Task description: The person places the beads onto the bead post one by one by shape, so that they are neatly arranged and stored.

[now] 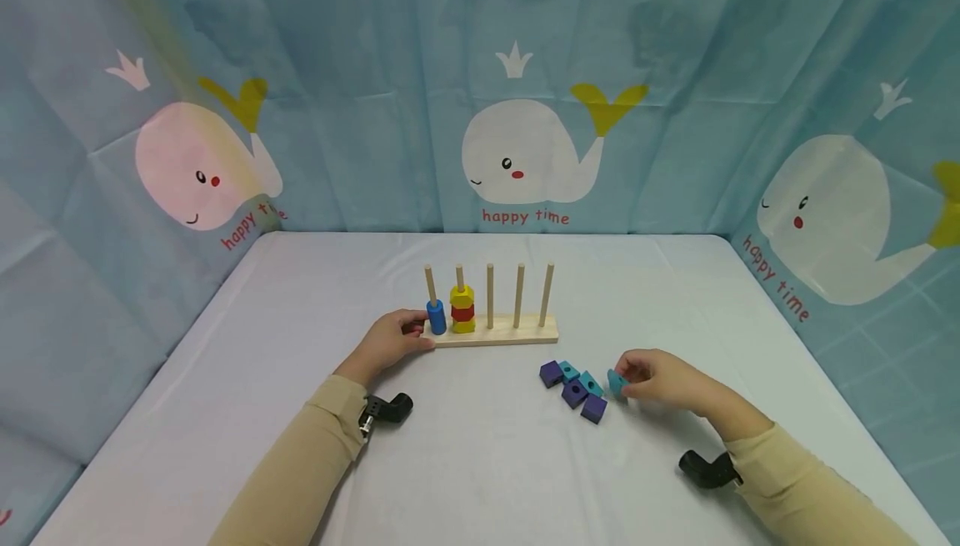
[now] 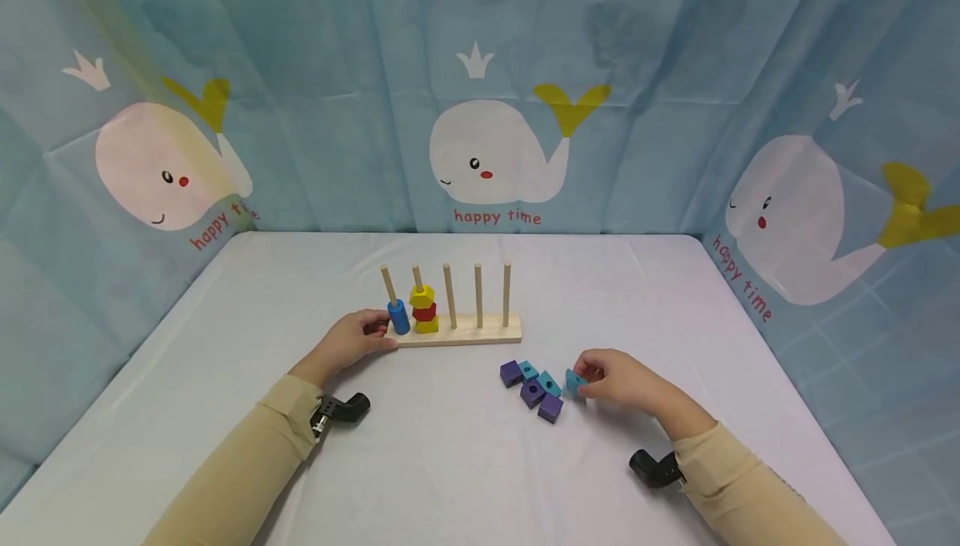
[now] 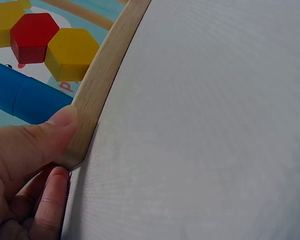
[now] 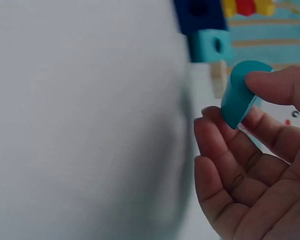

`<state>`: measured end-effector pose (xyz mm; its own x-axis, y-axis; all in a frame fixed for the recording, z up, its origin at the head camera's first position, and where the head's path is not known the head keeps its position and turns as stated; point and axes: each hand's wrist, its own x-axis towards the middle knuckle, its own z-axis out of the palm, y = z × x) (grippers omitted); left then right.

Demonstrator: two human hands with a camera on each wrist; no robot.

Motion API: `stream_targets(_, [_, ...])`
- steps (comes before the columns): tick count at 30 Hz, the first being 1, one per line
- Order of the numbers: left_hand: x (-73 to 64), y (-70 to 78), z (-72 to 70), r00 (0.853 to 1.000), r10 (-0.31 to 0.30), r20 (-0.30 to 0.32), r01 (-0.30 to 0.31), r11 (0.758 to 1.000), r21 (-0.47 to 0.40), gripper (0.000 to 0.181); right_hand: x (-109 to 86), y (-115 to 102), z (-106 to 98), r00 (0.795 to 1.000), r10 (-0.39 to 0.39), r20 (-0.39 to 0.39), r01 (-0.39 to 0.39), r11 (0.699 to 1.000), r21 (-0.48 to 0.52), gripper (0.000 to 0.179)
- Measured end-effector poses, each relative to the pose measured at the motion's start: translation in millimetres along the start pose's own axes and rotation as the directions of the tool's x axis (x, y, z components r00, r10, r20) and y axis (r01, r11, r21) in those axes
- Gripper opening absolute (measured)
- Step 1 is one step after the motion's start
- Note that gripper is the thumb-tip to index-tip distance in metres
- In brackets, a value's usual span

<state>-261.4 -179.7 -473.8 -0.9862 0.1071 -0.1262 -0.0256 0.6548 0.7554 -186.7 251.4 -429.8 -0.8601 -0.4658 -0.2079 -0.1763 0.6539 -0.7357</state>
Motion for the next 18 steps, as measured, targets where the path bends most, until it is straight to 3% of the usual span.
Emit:
stream_targets(7, [-0.2, 0.1, 1.7, 1.000, -0.005, 0.000, 0.005, 1.000, 0.003, 0.056, 9.4, -21, -26, 0.994, 0.009, -0.107, -0.005, 0.999, 0.036, 0.020])
stream_targets(18, [0.8, -0.5, 0.7, 1.000, -0.015, 0.000, 0.015, 1.000, 0.012, 0.057, 45.6, -71, -42, 0.958, -0.098, -0.270, 0.119, 0.991, 0.063, 0.026])
